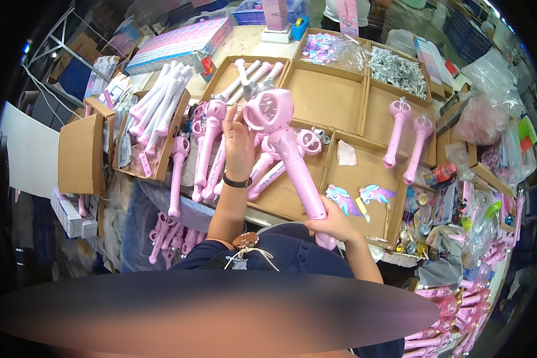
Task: The person assembles pink decorative wands by attaching a clear plastic top and a silver crown piece, then inserting a colorful wing-shaped sticker into a slot. They wipe the wand with a cloth, use a small tool to adjust internal parts, and place the finished wand on the table.
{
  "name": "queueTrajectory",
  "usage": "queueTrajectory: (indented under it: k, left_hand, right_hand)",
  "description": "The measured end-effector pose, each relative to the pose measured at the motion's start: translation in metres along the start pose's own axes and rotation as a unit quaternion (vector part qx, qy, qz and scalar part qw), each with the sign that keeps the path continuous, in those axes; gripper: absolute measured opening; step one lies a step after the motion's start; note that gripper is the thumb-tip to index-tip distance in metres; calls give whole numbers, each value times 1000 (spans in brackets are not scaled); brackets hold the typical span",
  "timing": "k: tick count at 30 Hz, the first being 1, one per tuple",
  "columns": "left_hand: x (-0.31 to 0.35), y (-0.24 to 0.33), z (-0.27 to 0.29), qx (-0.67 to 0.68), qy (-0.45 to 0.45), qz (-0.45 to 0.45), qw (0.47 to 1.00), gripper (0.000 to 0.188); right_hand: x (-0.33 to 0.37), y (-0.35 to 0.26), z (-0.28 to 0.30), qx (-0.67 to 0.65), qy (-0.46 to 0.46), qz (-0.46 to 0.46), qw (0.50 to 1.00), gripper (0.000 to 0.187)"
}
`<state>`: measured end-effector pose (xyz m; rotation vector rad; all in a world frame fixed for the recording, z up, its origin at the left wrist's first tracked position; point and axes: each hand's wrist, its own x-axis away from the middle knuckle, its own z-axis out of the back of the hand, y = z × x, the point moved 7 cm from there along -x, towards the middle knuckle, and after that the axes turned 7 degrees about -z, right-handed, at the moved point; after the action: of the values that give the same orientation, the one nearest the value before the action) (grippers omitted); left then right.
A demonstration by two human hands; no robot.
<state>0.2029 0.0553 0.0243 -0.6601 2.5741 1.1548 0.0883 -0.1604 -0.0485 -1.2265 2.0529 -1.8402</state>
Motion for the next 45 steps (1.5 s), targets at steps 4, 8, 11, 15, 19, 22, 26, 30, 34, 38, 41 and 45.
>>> queueTrajectory:
  k: [4, 8, 11, 15, 19, 22, 26, 30, 34, 38, 41, 45]
  left_hand:
    - [4, -9, -8, 44, -9, 30, 999, 62]
    - [9, -9, -17, -115, -50, 8, 992, 60]
    - [10, -8, -19, -121, -55, -2, 991, 58]
    - [9, -8, -17, -139, -69, -11, 988, 58]
    - [10, -5, -16, -144, -69, -28, 987, 59]
    - [15, -6, -14, -95, -25, -27, 995, 64]
    - [46, -47, -32, 124, -71, 205, 968, 92]
    - [19, -23, -2, 2, -41, 80, 996, 87]
    - [-1, 18, 16, -57, -123, 58, 989, 90]
    - [26, 15, 33, -104, -75, 178, 976, 87]
    - [69, -16, 34, -37, -52, 333, 941, 82]
    - [112, -53, 20, 161, -9, 515, 842, 81]
  right_hand:
    - [4, -2, -4, -290, -209, -39, 933, 57]
    - [5, 7, -13, -409, -317, -41, 855, 54]
    - [5, 15, -16, -479, -330, -37, 813, 52]
    - [7, 18, -19, -502, -337, -30, 796, 50]
    - [7, 14, -21, -495, -338, -34, 800, 48]
    - [5, 8, -21, -420, -322, -39, 847, 49]
    - [-11, 12, -17, -193, -229, -27, 954, 45]
    - [-39, 40, 28, 38, 121, 57, 990, 26]
    - [-24, 83, 81, 374, 401, 120, 827, 21]
    - [-14, 149, 92, 558, 355, 23, 749, 27]
    - [-35, 155, 108, 555, 374, 35, 742, 31]
    - [-85, 142, 141, 508, 394, 34, 765, 29]
